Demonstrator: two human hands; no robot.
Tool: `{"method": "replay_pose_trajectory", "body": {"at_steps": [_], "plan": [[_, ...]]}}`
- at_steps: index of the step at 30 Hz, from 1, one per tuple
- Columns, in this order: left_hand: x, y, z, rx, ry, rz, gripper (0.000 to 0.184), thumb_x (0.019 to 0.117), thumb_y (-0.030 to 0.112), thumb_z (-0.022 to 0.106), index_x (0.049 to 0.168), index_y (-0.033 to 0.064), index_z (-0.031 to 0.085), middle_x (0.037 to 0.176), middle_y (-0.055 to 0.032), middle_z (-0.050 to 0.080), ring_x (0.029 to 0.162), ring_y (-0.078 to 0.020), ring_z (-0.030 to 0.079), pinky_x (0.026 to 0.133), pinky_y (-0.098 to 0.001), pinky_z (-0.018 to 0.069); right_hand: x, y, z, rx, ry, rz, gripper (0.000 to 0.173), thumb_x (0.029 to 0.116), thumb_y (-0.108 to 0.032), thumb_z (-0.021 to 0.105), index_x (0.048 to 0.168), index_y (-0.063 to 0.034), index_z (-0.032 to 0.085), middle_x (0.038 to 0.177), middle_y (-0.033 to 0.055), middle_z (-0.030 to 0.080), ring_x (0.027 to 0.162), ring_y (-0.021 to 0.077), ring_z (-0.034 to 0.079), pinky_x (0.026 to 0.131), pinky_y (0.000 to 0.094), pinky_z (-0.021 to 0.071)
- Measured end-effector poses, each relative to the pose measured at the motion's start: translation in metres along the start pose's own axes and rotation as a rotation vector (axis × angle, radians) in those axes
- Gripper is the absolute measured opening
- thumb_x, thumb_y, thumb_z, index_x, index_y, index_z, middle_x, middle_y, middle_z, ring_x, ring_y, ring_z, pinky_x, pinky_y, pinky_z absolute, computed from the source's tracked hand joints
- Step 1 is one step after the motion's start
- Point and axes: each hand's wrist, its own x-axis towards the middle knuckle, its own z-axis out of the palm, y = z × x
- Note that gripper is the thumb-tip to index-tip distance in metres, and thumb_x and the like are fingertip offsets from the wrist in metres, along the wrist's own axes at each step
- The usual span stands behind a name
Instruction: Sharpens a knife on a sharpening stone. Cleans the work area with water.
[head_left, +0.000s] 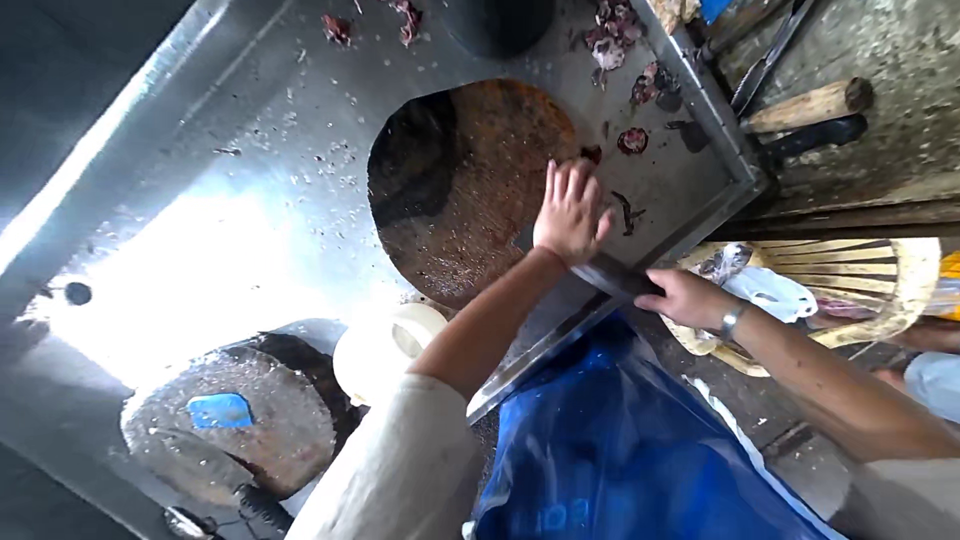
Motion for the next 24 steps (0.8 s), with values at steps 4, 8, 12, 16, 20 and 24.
{"method": "replay_pose_trajectory", "body": {"at_steps": [4, 8, 12, 16, 20, 24], "plan": [[0.01, -0.002, -0.001, 0.01, -0.087, -0.002, 0.065, 0.1013, 0.057, 0.033, 0.131, 0.0075, 0.062, 0.157, -0.0169, 0.044, 0.151, -0.0389, 0.032, 0.125, -0.063, 0.0147, 0.002, -0.003, 0.002, 0.005, 0.063, 0.031, 0.037, 0.0997, -0.04, 0.068, 0.115, -0.0059, 0.068, 0.091, 0.0174, 0.071, 0.08, 0.0333, 0.071, 0.075, 0.0593, 0.0584], [0.001, 0.003, 0.003, 0.0, -0.02, 0.047, 0.068, 0.0983, 0.057, 0.032, 0.128, 0.0055, 0.064, 0.153, -0.0192, 0.047, 0.148, -0.0404, 0.036, 0.125, -0.0629, 0.0151, -0.003, 0.004, 0.001, 0.024, -0.01, 0.001, 0.034, 0.0995, -0.039, 0.069, 0.113, -0.0077, 0.066, 0.082, 0.014, 0.069, 0.064, 0.0275, 0.067, 0.062, 0.0515, 0.0588], [0.011, -0.005, 0.001, 0.002, -0.049, 0.047, 0.063, 0.0989, 0.054, 0.036, 0.129, 0.0056, 0.063, 0.155, -0.0187, 0.046, 0.148, -0.0401, 0.036, 0.124, -0.0628, 0.0167, 0.001, -0.001, 0.002, 0.03, 0.044, 0.022, 0.039, 0.1007, -0.041, 0.066, 0.119, -0.0068, 0.067, 0.093, 0.018, 0.071, 0.079, 0.0344, 0.071, 0.073, 0.06, 0.0583], [0.004, 0.002, 0.003, -0.021, 0.026, 0.056, 0.063, 0.0965, 0.053, 0.035, 0.124, 0.0046, 0.065, 0.151, -0.0201, 0.049, 0.147, -0.0405, 0.038, 0.126, -0.0595, 0.0173, -0.006, 0.003, 0.002, 0.044, -0.008, 0.02, 0.035, 0.0998, -0.04, 0.068, 0.117, -0.0091, 0.065, 0.085, 0.0144, 0.069, 0.066, 0.0283, 0.068, 0.063, 0.0524, 0.0589], [0.018, -0.008, -0.001, -0.006, 0.003, 0.068, 0.054, 0.0987, 0.048, 0.039, 0.12, 0.0059, 0.066, 0.15, -0.019, 0.05, 0.144, -0.0406, 0.041, 0.123, -0.059, 0.0228, 0.003, -0.005, 0.004, 0.039, 0.044, 0.017, 0.04, 0.1009, -0.041, 0.066, 0.117, -0.0042, 0.065, 0.09, 0.0192, 0.07, 0.077, 0.0363, 0.07, 0.072, 0.0601, 0.0579], [0.005, -0.003, 0.001, -0.043, 0.018, 0.123, 0.056, 0.0973, 0.048, 0.037, 0.118, 0.0061, 0.067, 0.148, -0.0196, 0.052, 0.144, -0.0414, 0.04, 0.125, -0.0582, 0.0217, -0.007, -0.002, 0.016, 0.011, 0.052, 0.007, 0.039, 0.0997, -0.044, 0.066, 0.115, -0.0079, 0.066, 0.088, 0.0154, 0.07, 0.076, 0.0324, 0.071, 0.069, 0.0577, 0.0591]]}}
